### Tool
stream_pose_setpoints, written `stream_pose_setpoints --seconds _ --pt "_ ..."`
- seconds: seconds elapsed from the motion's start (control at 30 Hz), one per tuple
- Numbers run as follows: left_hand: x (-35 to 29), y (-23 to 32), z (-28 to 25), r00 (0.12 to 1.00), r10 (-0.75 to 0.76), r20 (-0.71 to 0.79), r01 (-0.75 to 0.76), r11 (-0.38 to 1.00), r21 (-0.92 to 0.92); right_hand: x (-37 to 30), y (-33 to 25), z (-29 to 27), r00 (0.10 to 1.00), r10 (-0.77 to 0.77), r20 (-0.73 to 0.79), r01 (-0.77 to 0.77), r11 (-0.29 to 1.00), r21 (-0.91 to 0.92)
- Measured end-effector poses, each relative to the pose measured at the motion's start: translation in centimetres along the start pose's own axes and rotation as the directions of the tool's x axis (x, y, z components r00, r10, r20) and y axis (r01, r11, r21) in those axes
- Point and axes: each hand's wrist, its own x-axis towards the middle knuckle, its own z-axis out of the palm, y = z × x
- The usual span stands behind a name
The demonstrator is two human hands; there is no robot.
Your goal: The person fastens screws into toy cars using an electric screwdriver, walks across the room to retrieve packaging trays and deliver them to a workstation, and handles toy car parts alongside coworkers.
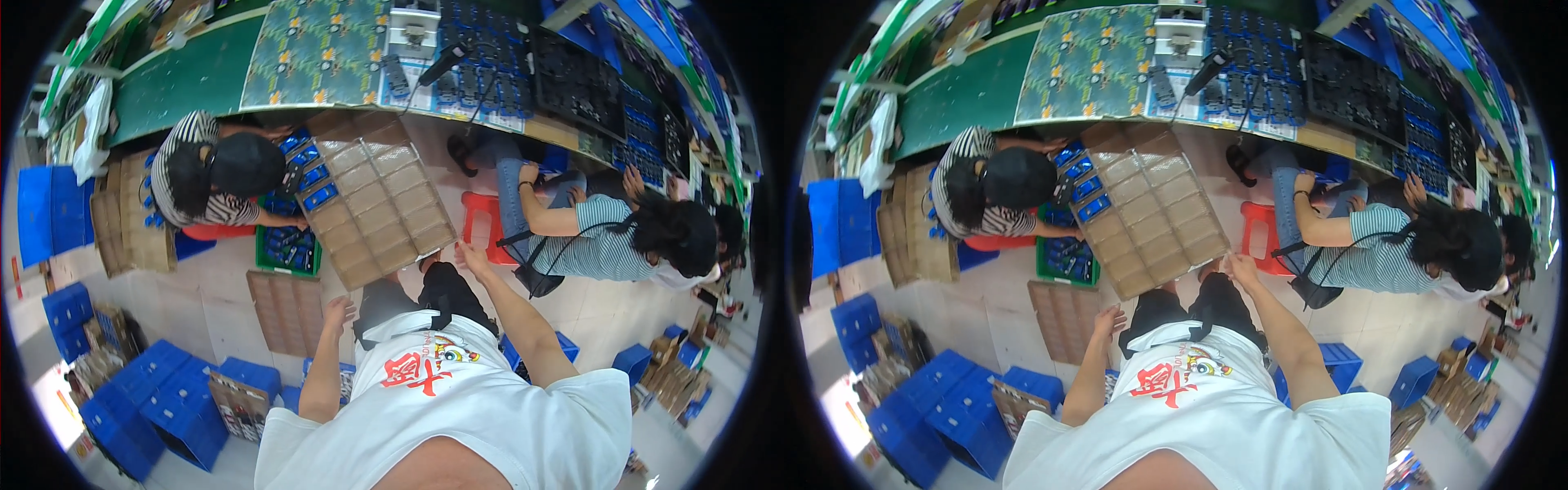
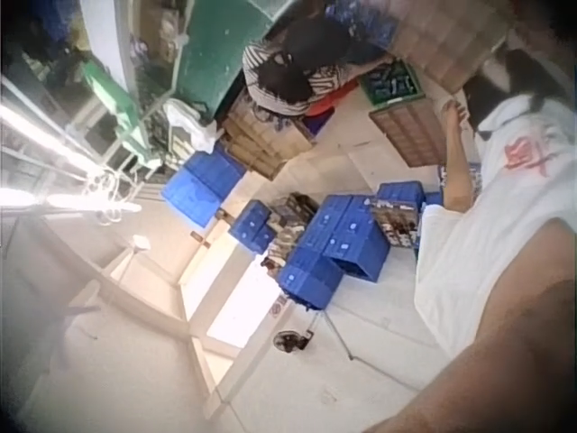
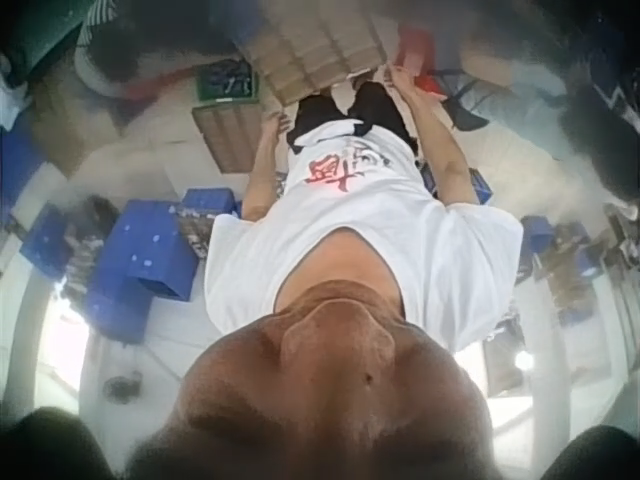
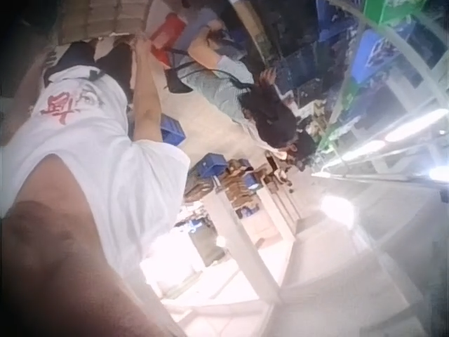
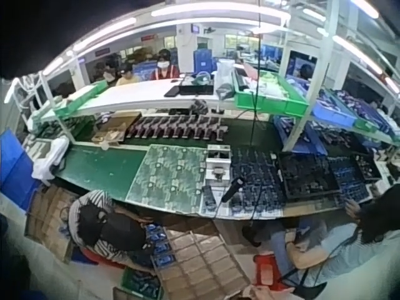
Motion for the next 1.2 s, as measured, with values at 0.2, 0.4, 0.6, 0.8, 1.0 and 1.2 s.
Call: stream_pose_setpoints --seconds 0.2,0.4,0.6,0.8,1.0,1.2 --pt "0.3 2.7 -2.5 0.999 -0.033 -0.016 0.035 0.994 0.101 4.3 -11.8 1.3 0.918 -0.351 -0.184 0.377 0.916 0.134" --pt "-0.7 1.6 -4.0 0.992 -0.085 -0.098 0.094 0.991 0.1 8.9 -22.0 3.4 0.925 -0.288 -0.246 0.378 0.753 0.539" --pt "-4.0 -1.3 -2.3 0.976 -0.119 -0.184 0.118 0.993 -0.017 13.6 -27.8 4.1 0.904 -0.232 -0.358 0.427 0.509 0.748" --pt "-6.7 -2.9 2.4 0.96 -0.219 -0.174 0.193 0.969 -0.153 14.8 -31.3 4.8 0.909 -0.191 -0.37 0.415 0.481 0.772" --pt "-6.7 -1.8 5.8 0.957 -0.188 -0.219 0.195 0.981 0.011 15.2 -33.7 4.8 0.924 -0.067 -0.376 0.353 0.524 0.775" --pt "-5.8 -0.9 5.9 0.967 -0.193 -0.165 0.174 0.977 -0.123 15.8 -36.1 5.4 0.92 0.025 -0.392 0.326 0.506 0.798"
